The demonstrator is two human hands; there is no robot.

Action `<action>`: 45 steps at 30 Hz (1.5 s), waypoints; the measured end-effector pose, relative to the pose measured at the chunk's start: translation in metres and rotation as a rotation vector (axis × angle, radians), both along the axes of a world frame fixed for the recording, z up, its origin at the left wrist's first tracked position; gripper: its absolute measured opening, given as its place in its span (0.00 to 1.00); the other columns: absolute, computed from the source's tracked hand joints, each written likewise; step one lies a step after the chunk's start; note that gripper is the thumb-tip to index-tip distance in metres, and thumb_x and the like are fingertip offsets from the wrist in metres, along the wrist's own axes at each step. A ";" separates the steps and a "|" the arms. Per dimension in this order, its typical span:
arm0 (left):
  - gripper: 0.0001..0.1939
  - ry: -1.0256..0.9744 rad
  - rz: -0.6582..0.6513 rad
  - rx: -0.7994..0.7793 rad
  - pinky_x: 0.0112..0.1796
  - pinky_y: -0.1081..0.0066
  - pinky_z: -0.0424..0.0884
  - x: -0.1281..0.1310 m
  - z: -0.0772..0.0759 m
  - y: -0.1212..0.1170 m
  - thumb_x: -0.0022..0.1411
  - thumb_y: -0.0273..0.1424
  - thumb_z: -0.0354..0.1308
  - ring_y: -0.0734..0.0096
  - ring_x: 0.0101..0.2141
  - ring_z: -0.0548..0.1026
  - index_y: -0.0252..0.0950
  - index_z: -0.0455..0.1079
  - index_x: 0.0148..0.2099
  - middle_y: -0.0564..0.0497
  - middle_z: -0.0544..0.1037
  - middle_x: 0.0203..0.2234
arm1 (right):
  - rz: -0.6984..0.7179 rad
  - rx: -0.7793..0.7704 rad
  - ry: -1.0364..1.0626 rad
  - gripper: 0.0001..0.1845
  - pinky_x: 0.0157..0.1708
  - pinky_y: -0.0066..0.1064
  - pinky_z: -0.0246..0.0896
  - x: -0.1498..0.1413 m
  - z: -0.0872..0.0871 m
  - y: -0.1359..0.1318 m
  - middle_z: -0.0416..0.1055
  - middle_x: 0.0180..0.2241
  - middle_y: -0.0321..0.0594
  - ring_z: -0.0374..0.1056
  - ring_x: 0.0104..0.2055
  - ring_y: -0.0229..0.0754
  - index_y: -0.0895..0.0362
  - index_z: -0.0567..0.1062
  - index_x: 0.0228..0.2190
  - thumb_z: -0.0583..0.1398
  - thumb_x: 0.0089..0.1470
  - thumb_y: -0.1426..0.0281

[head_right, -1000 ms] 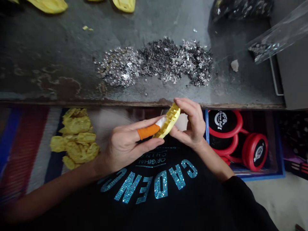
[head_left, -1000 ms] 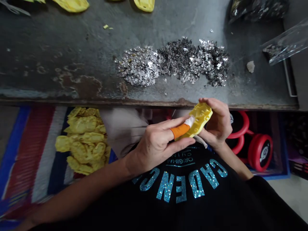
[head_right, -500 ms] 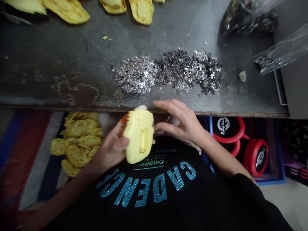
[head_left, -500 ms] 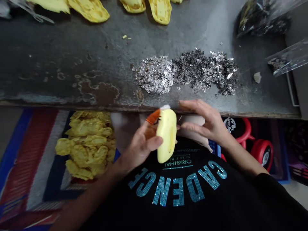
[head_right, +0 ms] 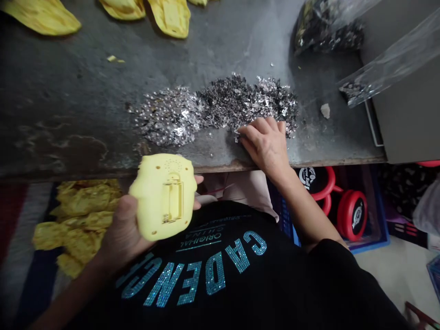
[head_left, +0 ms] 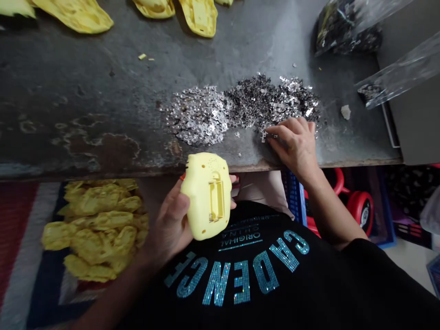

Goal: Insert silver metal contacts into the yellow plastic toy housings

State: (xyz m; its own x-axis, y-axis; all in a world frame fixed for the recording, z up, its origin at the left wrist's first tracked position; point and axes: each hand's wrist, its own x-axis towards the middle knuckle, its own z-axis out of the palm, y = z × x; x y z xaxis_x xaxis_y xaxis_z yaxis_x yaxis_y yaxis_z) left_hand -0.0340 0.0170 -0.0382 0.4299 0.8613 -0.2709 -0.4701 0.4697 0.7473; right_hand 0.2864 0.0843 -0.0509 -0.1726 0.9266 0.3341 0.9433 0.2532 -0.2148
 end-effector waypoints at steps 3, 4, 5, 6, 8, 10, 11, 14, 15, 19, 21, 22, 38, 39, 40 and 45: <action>0.39 -0.023 -0.080 0.011 0.52 0.59 0.89 -0.002 -0.007 0.002 0.75 0.64 0.64 0.53 0.47 0.91 0.44 0.78 0.73 0.40 0.87 0.65 | 0.046 -0.011 -0.021 0.10 0.53 0.51 0.57 -0.005 -0.002 0.009 0.83 0.47 0.42 0.70 0.52 0.56 0.45 0.85 0.50 0.62 0.78 0.61; 0.39 -0.033 -0.110 0.017 0.54 0.58 0.89 -0.004 -0.009 0.002 0.76 0.64 0.62 0.52 0.48 0.92 0.45 0.77 0.75 0.39 0.86 0.67 | 0.069 -0.001 -0.018 0.10 0.53 0.50 0.56 -0.005 -0.001 0.008 0.83 0.46 0.41 0.70 0.52 0.55 0.45 0.85 0.48 0.62 0.79 0.61; 0.39 -0.039 -0.132 0.022 0.54 0.57 0.89 -0.006 -0.011 0.003 0.77 0.64 0.61 0.52 0.48 0.92 0.46 0.75 0.77 0.39 0.85 0.68 | 0.092 0.011 -0.016 0.10 0.52 0.50 0.56 -0.003 0.000 0.006 0.83 0.46 0.40 0.70 0.51 0.54 0.46 0.85 0.47 0.62 0.79 0.61; 0.40 -0.041 -0.141 0.027 0.54 0.57 0.89 -0.007 -0.013 0.003 0.77 0.64 0.61 0.51 0.49 0.92 0.47 0.74 0.78 0.39 0.84 0.69 | 0.110 0.019 -0.017 0.10 0.52 0.50 0.56 -0.001 0.002 0.002 0.83 0.45 0.39 0.70 0.51 0.54 0.46 0.84 0.46 0.62 0.79 0.61; 0.40 -0.024 -0.130 0.015 0.53 0.57 0.89 -0.009 -0.014 0.003 0.76 0.64 0.62 0.49 0.49 0.92 0.47 0.74 0.78 0.38 0.84 0.69 | 0.131 0.021 -0.035 0.09 0.51 0.49 0.56 0.006 0.008 -0.007 0.82 0.43 0.38 0.70 0.49 0.53 0.47 0.83 0.45 0.63 0.78 0.61; 0.40 -0.009 -0.110 -0.014 0.52 0.57 0.89 -0.009 -0.014 0.003 0.74 0.64 0.65 0.49 0.48 0.91 0.47 0.75 0.77 0.38 0.84 0.68 | 0.129 0.004 -0.051 0.08 0.50 0.49 0.56 0.013 0.013 -0.015 0.82 0.42 0.38 0.69 0.48 0.53 0.47 0.83 0.44 0.63 0.77 0.61; 0.40 -0.012 -0.103 -0.025 0.51 0.57 0.89 -0.008 -0.013 0.003 0.74 0.64 0.65 0.49 0.48 0.91 0.47 0.75 0.76 0.38 0.84 0.68 | 0.123 0.002 -0.044 0.08 0.50 0.49 0.56 0.015 0.015 -0.016 0.82 0.41 0.37 0.70 0.47 0.53 0.47 0.83 0.44 0.64 0.77 0.60; 0.39 -0.038 -0.090 -0.041 0.54 0.55 0.89 -0.004 -0.014 0.002 0.75 0.62 0.65 0.49 0.51 0.90 0.47 0.74 0.77 0.40 0.84 0.68 | 0.080 0.043 0.008 0.08 0.50 0.49 0.56 0.014 0.019 -0.011 0.82 0.41 0.37 0.71 0.47 0.52 0.46 0.84 0.47 0.64 0.77 0.60; 0.40 -0.042 -0.079 -0.041 0.55 0.55 0.88 -0.004 -0.014 0.002 0.75 0.62 0.65 0.48 0.52 0.90 0.46 0.74 0.77 0.39 0.84 0.68 | 0.068 0.056 0.016 0.09 0.50 0.50 0.57 0.012 0.019 -0.006 0.81 0.41 0.37 0.71 0.48 0.52 0.45 0.84 0.48 0.63 0.78 0.60; 0.40 -0.041 -0.049 -0.038 0.57 0.54 0.88 -0.003 -0.014 0.000 0.75 0.60 0.66 0.46 0.56 0.89 0.44 0.74 0.77 0.39 0.85 0.68 | 0.105 0.000 -0.029 0.09 0.54 0.53 0.60 -0.004 0.016 0.019 0.81 0.45 0.41 0.71 0.53 0.57 0.46 0.84 0.48 0.62 0.78 0.61; 0.39 -0.047 -0.034 -0.061 0.55 0.55 0.88 -0.004 -0.013 -0.001 0.74 0.60 0.68 0.48 0.54 0.90 0.45 0.75 0.76 0.39 0.85 0.67 | 0.127 -0.036 -0.049 0.09 0.56 0.55 0.61 -0.010 0.013 0.029 0.80 0.46 0.43 0.70 0.55 0.59 0.46 0.83 0.49 0.62 0.76 0.61; 0.39 -0.051 -0.029 -0.078 0.55 0.55 0.88 -0.004 -0.012 -0.001 0.73 0.60 0.69 0.49 0.52 0.90 0.45 0.75 0.76 0.39 0.85 0.67 | 0.128 -0.043 -0.054 0.08 0.56 0.56 0.62 -0.012 0.011 0.032 0.79 0.46 0.43 0.70 0.55 0.59 0.46 0.83 0.48 0.62 0.76 0.61; 0.36 -0.037 -0.044 -0.026 0.50 0.59 0.90 -0.002 -0.011 -0.001 0.75 0.59 0.68 0.47 0.56 0.89 0.42 0.78 0.72 0.38 0.85 0.67 | 0.147 -0.054 0.038 0.09 0.51 0.49 0.56 -0.001 0.009 -0.022 0.84 0.45 0.39 0.70 0.50 0.53 0.47 0.84 0.45 0.62 0.78 0.66; 0.36 -0.028 -0.029 -0.031 0.49 0.60 0.90 0.000 -0.011 -0.001 0.75 0.60 0.67 0.49 0.54 0.89 0.42 0.78 0.72 0.38 0.86 0.66 | 0.144 -0.020 0.050 0.09 0.52 0.49 0.56 0.002 0.006 -0.027 0.85 0.46 0.38 0.71 0.51 0.53 0.46 0.84 0.46 0.62 0.78 0.65; 0.37 -0.021 -0.020 -0.037 0.48 0.60 0.90 0.001 -0.010 -0.002 0.74 0.60 0.67 0.51 0.50 0.90 0.42 0.78 0.72 0.38 0.86 0.65 | 0.143 0.016 0.066 0.08 0.52 0.49 0.56 0.006 0.004 -0.031 0.85 0.47 0.37 0.72 0.52 0.53 0.45 0.85 0.46 0.64 0.77 0.65; 0.42 0.016 -0.060 -0.019 0.47 0.58 0.90 -0.001 -0.013 -0.002 0.72 0.65 0.67 0.52 0.46 0.90 0.41 0.77 0.73 0.36 0.84 0.68 | 0.053 0.114 0.154 0.05 0.54 0.51 0.59 0.017 0.005 -0.045 0.86 0.48 0.36 0.74 0.53 0.53 0.43 0.85 0.46 0.66 0.76 0.65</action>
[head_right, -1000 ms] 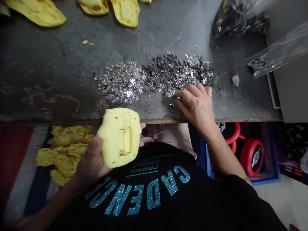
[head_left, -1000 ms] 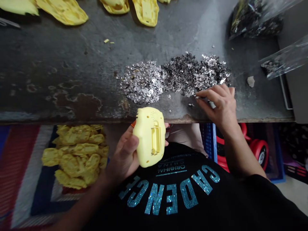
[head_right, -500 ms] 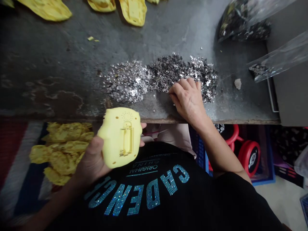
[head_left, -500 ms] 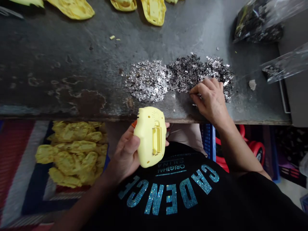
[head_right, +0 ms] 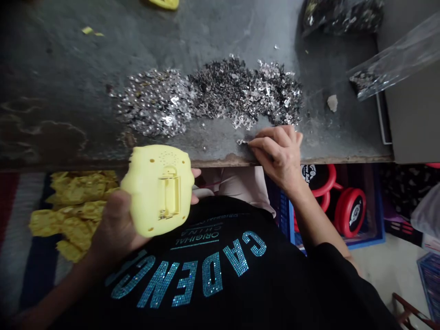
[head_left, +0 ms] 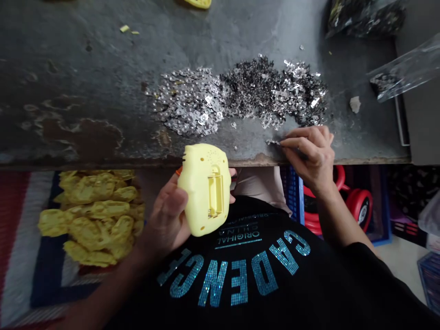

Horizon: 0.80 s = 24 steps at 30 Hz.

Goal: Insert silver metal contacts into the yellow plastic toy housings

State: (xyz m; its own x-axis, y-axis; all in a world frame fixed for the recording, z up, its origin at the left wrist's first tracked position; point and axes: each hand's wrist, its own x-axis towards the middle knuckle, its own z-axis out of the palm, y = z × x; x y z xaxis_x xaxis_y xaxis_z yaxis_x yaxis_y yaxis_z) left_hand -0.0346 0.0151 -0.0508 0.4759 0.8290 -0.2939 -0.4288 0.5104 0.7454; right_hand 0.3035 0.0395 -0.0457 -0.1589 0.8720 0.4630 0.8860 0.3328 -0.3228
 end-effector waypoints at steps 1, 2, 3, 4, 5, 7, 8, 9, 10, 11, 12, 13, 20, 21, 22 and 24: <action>0.42 0.006 -0.011 0.005 0.47 0.58 0.90 -0.001 -0.001 0.000 0.72 0.65 0.66 0.51 0.47 0.90 0.42 0.77 0.74 0.36 0.84 0.68 | -0.030 -0.009 0.004 0.05 0.55 0.52 0.59 0.000 0.001 -0.001 0.85 0.48 0.36 0.74 0.53 0.53 0.43 0.85 0.46 0.66 0.76 0.65; 0.43 0.008 -0.016 0.006 0.48 0.57 0.90 -0.002 -0.002 0.001 0.73 0.66 0.65 0.50 0.47 0.90 0.42 0.77 0.74 0.35 0.84 0.68 | -0.050 -0.021 0.001 0.06 0.55 0.53 0.59 -0.002 0.002 -0.001 0.85 0.48 0.37 0.73 0.53 0.54 0.42 0.85 0.46 0.65 0.76 0.65; 0.43 0.003 -0.028 0.007 0.48 0.56 0.90 -0.002 -0.004 0.001 0.73 0.66 0.64 0.49 0.48 0.91 0.42 0.76 0.75 0.35 0.84 0.69 | -0.057 -0.035 -0.008 0.07 0.56 0.54 0.59 -0.003 0.002 0.000 0.84 0.49 0.38 0.72 0.54 0.55 0.42 0.85 0.47 0.65 0.76 0.65; 0.43 -0.004 -0.036 0.007 0.48 0.56 0.90 -0.003 -0.005 0.002 0.73 0.66 0.64 0.48 0.48 0.91 0.42 0.76 0.75 0.35 0.84 0.69 | -0.053 -0.048 -0.022 0.07 0.57 0.55 0.59 -0.006 0.002 0.003 0.83 0.50 0.38 0.71 0.56 0.56 0.42 0.85 0.48 0.64 0.76 0.65; 0.43 -0.013 -0.046 0.007 0.49 0.56 0.90 -0.003 -0.006 0.002 0.73 0.66 0.63 0.47 0.47 0.91 0.43 0.76 0.76 0.35 0.83 0.69 | -0.043 -0.057 -0.039 0.07 0.57 0.55 0.59 -0.008 0.001 0.006 0.83 0.52 0.39 0.70 0.57 0.57 0.42 0.84 0.49 0.64 0.76 0.64; 0.42 -0.033 -0.074 -0.003 0.49 0.56 0.90 -0.004 -0.006 0.003 0.75 0.65 0.62 0.47 0.48 0.91 0.43 0.75 0.76 0.36 0.83 0.70 | -0.026 -0.085 -0.076 0.06 0.59 0.57 0.59 -0.013 0.000 0.014 0.81 0.56 0.41 0.68 0.60 0.59 0.43 0.83 0.51 0.65 0.76 0.62; 0.41 -0.045 -0.082 -0.005 0.50 0.56 0.90 -0.004 -0.006 0.004 0.76 0.64 0.62 0.48 0.48 0.91 0.43 0.75 0.76 0.36 0.83 0.70 | -0.020 -0.102 -0.093 0.07 0.59 0.58 0.59 -0.015 -0.001 0.018 0.81 0.57 0.42 0.67 0.61 0.60 0.44 0.83 0.51 0.66 0.75 0.61; 0.41 -0.058 -0.083 0.000 0.50 0.57 0.90 -0.003 -0.005 0.004 0.76 0.64 0.62 0.49 0.48 0.91 0.42 0.75 0.76 0.36 0.83 0.70 | -0.015 -0.119 -0.105 0.07 0.60 0.58 0.59 -0.016 0.000 0.022 0.80 0.57 0.43 0.67 0.62 0.61 0.45 0.83 0.50 0.66 0.75 0.60; 0.41 -0.067 -0.080 0.008 0.50 0.58 0.90 -0.002 -0.004 0.004 0.76 0.63 0.62 0.49 0.48 0.91 0.41 0.75 0.76 0.36 0.83 0.69 | -0.008 -0.134 -0.113 0.07 0.60 0.59 0.59 -0.018 0.000 0.025 0.80 0.57 0.43 0.67 0.62 0.61 0.46 0.83 0.49 0.67 0.74 0.60; 0.41 -0.073 -0.076 0.019 0.50 0.58 0.90 0.000 -0.002 0.004 0.76 0.63 0.62 0.50 0.48 0.91 0.40 0.75 0.76 0.36 0.84 0.69 | 0.003 -0.145 -0.116 0.06 0.61 0.59 0.59 -0.019 0.001 0.026 0.80 0.57 0.43 0.67 0.62 0.61 0.47 0.83 0.47 0.66 0.75 0.60; 0.41 -0.070 -0.058 0.026 0.50 0.59 0.90 0.003 0.001 0.003 0.76 0.63 0.62 0.50 0.48 0.91 0.40 0.75 0.75 0.36 0.84 0.68 | 0.025 -0.153 -0.116 0.06 0.61 0.59 0.59 -0.020 0.002 0.027 0.81 0.56 0.43 0.67 0.61 0.61 0.47 0.83 0.46 0.66 0.75 0.61; 0.41 -0.063 -0.032 0.025 0.49 0.61 0.90 0.007 0.004 0.002 0.77 0.63 0.62 0.52 0.47 0.92 0.39 0.76 0.75 0.36 0.85 0.67 | 0.057 -0.157 -0.112 0.06 0.60 0.59 0.59 -0.021 0.003 0.027 0.81 0.55 0.42 0.68 0.61 0.60 0.47 0.84 0.46 0.65 0.76 0.62; 0.37 -0.063 0.063 -0.039 0.44 0.63 0.90 0.029 0.020 -0.002 0.76 0.60 0.66 0.56 0.45 0.91 0.36 0.77 0.70 0.38 0.89 0.60 | 0.171 -0.125 -0.051 0.09 0.56 0.53 0.60 -0.024 -0.003 0.018 0.83 0.53 0.39 0.71 0.59 0.57 0.43 0.87 0.50 0.65 0.78 0.61; 0.37 -0.062 0.056 -0.058 0.43 0.63 0.90 0.030 0.021 -0.001 0.76 0.60 0.67 0.55 0.46 0.91 0.37 0.77 0.71 0.38 0.89 0.59 | 0.161 -0.126 -0.041 0.08 0.56 0.54 0.61 -0.023 -0.003 0.017 0.83 0.52 0.39 0.72 0.59 0.57 0.43 0.87 0.50 0.65 0.77 0.61; 0.37 -0.070 0.036 -0.077 0.43 0.63 0.89 0.031 0.022 0.000 0.75 0.59 0.67 0.54 0.47 0.91 0.38 0.76 0.71 0.38 0.90 0.59 | 0.160 -0.122 -0.025 0.08 0.57 0.54 0.61 -0.023 -0.001 0.016 0.84 0.51 0.38 0.72 0.59 0.57 0.43 0.88 0.49 0.66 0.77 0.62; 0.35 -0.104 -0.026 -0.118 0.42 0.64 0.89 0.033 0.025 0.001 0.76 0.58 0.68 0.56 0.42 0.91 0.37 0.77 0.69 0.38 0.90 0.56 | 0.203 -0.108 0.042 0.07 0.56 0.53 0.62 -0.024 0.008 0.013 0.84 0.48 0.37 0.74 0.56 0.55 0.43 0.88 0.48 0.66 0.77 0.61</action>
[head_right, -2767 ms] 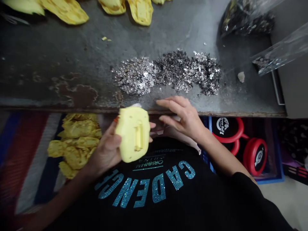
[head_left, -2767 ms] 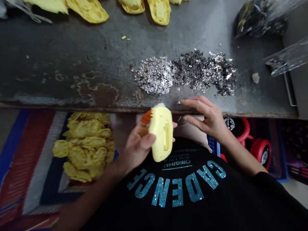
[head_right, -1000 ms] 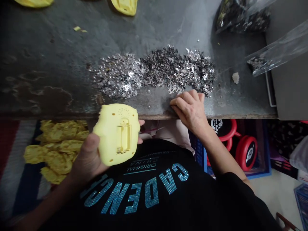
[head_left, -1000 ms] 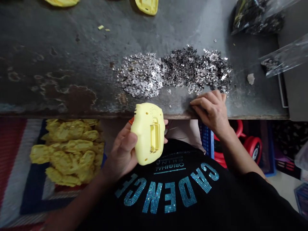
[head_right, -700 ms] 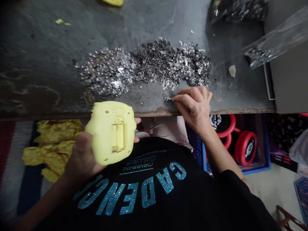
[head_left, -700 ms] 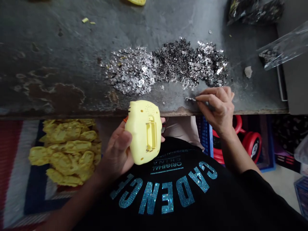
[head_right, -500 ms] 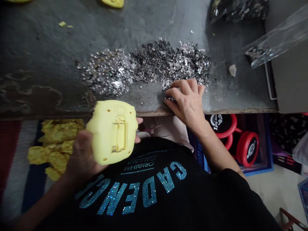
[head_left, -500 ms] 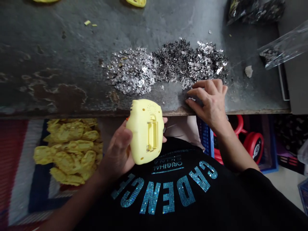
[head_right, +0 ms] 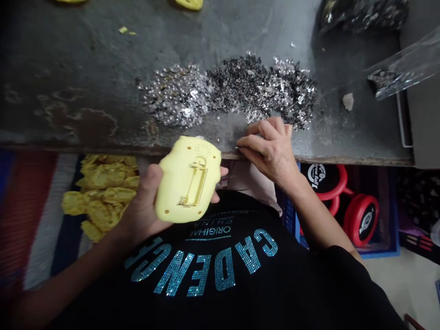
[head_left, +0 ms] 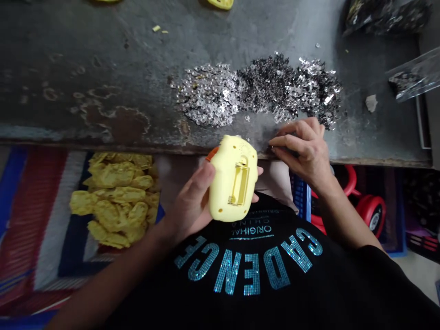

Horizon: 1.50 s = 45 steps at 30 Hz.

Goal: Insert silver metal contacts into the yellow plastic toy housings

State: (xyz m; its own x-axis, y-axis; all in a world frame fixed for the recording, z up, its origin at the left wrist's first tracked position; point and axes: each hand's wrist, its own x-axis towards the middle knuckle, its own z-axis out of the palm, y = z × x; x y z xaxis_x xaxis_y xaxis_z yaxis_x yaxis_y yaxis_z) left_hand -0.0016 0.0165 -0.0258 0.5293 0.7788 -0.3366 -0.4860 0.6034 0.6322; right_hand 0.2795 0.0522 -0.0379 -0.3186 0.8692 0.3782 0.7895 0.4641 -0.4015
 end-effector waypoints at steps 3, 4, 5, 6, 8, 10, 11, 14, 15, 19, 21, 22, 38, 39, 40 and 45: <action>0.34 -0.077 -0.099 -0.034 0.37 0.66 0.88 0.004 0.004 0.001 0.75 0.57 0.69 0.59 0.37 0.90 0.37 0.76 0.67 0.38 0.91 0.55 | 0.146 -0.050 0.144 0.08 0.52 0.48 0.66 -0.003 0.025 -0.009 0.85 0.45 0.36 0.78 0.48 0.49 0.45 0.86 0.50 0.66 0.77 0.59; 0.34 -0.091 -0.126 -0.040 0.36 0.66 0.88 0.006 0.006 0.001 0.74 0.57 0.69 0.57 0.37 0.91 0.37 0.75 0.68 0.38 0.91 0.55 | 0.193 -0.080 0.166 0.09 0.50 0.47 0.68 -0.004 0.035 -0.013 0.86 0.44 0.36 0.79 0.46 0.48 0.46 0.86 0.50 0.66 0.77 0.58; 0.35 -0.092 -0.148 -0.048 0.35 0.66 0.88 0.008 0.007 0.001 0.74 0.58 0.69 0.55 0.38 0.91 0.36 0.75 0.68 0.37 0.91 0.54 | 0.228 -0.101 0.168 0.09 0.50 0.46 0.68 -0.006 0.043 -0.016 0.86 0.43 0.35 0.79 0.45 0.47 0.46 0.85 0.50 0.66 0.78 0.58; 0.37 -0.088 -0.167 -0.055 0.36 0.64 0.88 0.009 0.008 0.000 0.73 0.58 0.68 0.51 0.41 0.92 0.36 0.74 0.69 0.36 0.90 0.54 | 0.248 -0.110 0.153 0.09 0.50 0.45 0.69 -0.007 0.050 -0.020 0.86 0.42 0.35 0.79 0.44 0.46 0.47 0.85 0.50 0.65 0.78 0.58; 0.39 -0.075 -0.199 -0.063 0.35 0.64 0.89 0.011 0.011 -0.001 0.73 0.58 0.68 0.45 0.47 0.92 0.34 0.73 0.71 0.36 0.90 0.53 | 0.264 -0.092 0.095 0.10 0.52 0.46 0.70 -0.010 0.060 -0.025 0.86 0.42 0.34 0.79 0.45 0.46 0.47 0.84 0.50 0.65 0.79 0.58; 0.38 -0.071 -0.233 -0.067 0.32 0.68 0.87 0.013 0.013 -0.003 0.75 0.56 0.67 0.44 0.50 0.92 0.34 0.72 0.73 0.37 0.90 0.53 | 0.267 -0.052 0.039 0.09 0.54 0.47 0.69 -0.011 0.066 -0.030 0.86 0.43 0.34 0.79 0.46 0.47 0.47 0.84 0.49 0.65 0.78 0.58; 0.38 -0.080 -0.253 -0.065 0.29 0.71 0.85 0.014 0.015 -0.004 0.76 0.55 0.66 0.45 0.49 0.92 0.34 0.71 0.74 0.38 0.90 0.53 | 0.268 -0.035 0.015 0.08 0.55 0.48 0.69 -0.012 0.067 -0.032 0.86 0.43 0.34 0.79 0.47 0.48 0.47 0.84 0.49 0.65 0.78 0.58; 0.39 -0.111 -0.286 -0.062 0.24 0.72 0.82 0.016 0.017 -0.007 0.75 0.55 0.67 0.49 0.39 0.92 0.34 0.69 0.75 0.41 0.90 0.50 | 0.294 -0.009 -0.037 0.08 0.56 0.49 0.70 -0.012 0.071 -0.037 0.85 0.44 0.34 0.79 0.49 0.48 0.46 0.83 0.50 0.64 0.79 0.59; 0.39 -0.122 -0.284 -0.056 0.24 0.71 0.82 0.017 0.017 -0.008 0.74 0.55 0.68 0.50 0.37 0.92 0.34 0.69 0.74 0.41 0.90 0.49 | 0.310 -0.007 -0.051 0.08 0.56 0.49 0.70 -0.011 0.072 -0.039 0.85 0.44 0.34 0.79 0.49 0.48 0.46 0.83 0.51 0.63 0.80 0.59; 0.40 -0.121 -0.265 -0.029 0.25 0.71 0.83 0.021 0.019 -0.014 0.74 0.56 0.68 0.54 0.36 0.91 0.36 0.67 0.74 0.43 0.89 0.46 | 0.342 0.048 -0.095 0.08 0.54 0.48 0.70 -0.011 0.073 -0.043 0.85 0.45 0.34 0.78 0.49 0.47 0.47 0.82 0.50 0.63 0.80 0.60; 0.37 -0.111 -0.259 -0.028 0.24 0.72 0.82 0.022 0.020 -0.017 0.75 0.56 0.67 0.55 0.35 0.91 0.38 0.68 0.73 0.45 0.88 0.44 | 0.339 0.073 -0.113 0.08 0.54 0.48 0.70 -0.011 0.073 -0.044 0.85 0.45 0.34 0.78 0.49 0.47 0.48 0.82 0.50 0.63 0.80 0.61; 0.35 -0.113 -0.257 -0.029 0.24 0.72 0.82 0.023 0.021 -0.019 0.75 0.55 0.67 0.56 0.35 0.90 0.39 0.68 0.71 0.46 0.88 0.43 | 0.340 0.084 -0.123 0.08 0.54 0.49 0.70 -0.011 0.073 -0.046 0.84 0.45 0.35 0.78 0.49 0.46 0.48 0.82 0.50 0.63 0.80 0.62; 0.29 -0.149 -0.218 -0.080 0.23 0.73 0.80 0.025 0.022 -0.033 0.75 0.55 0.68 0.57 0.36 0.89 0.40 0.73 0.65 0.46 0.87 0.47 | 0.239 0.148 -0.101 0.10 0.51 0.48 0.67 -0.013 0.073 -0.077 0.88 0.46 0.36 0.80 0.48 0.48 0.45 0.81 0.56 0.63 0.79 0.68; 0.29 -0.151 -0.206 -0.075 0.26 0.72 0.81 0.025 0.022 -0.034 0.75 0.55 0.68 0.58 0.36 0.89 0.40 0.74 0.65 0.45 0.88 0.47 | 0.221 0.145 -0.061 0.10 0.51 0.49 0.68 -0.013 0.072 -0.078 0.88 0.46 0.36 0.80 0.47 0.48 0.44 0.82 0.55 0.64 0.78 0.68; 0.29 -0.148 -0.187 -0.068 0.30 0.70 0.84 0.026 0.023 -0.035 0.75 0.55 0.68 0.57 0.38 0.89 0.40 0.75 0.64 0.44 0.88 0.48 | 0.201 0.144 -0.015 0.09 0.50 0.49 0.68 -0.012 0.069 -0.078 0.89 0.46 0.36 0.80 0.46 0.49 0.44 0.83 0.54 0.64 0.78 0.68; 0.30 -0.007 -0.017 0.035 0.45 0.63 0.88 0.027 0.022 -0.045 0.73 0.51 0.74 0.54 0.49 0.88 0.43 0.76 0.69 0.45 0.87 0.58 | 0.204 -0.066 0.225 0.16 0.53 0.48 0.78 -0.010 0.060 -0.065 0.86 0.55 0.46 0.82 0.56 0.53 0.50 0.83 0.58 0.68 0.74 0.58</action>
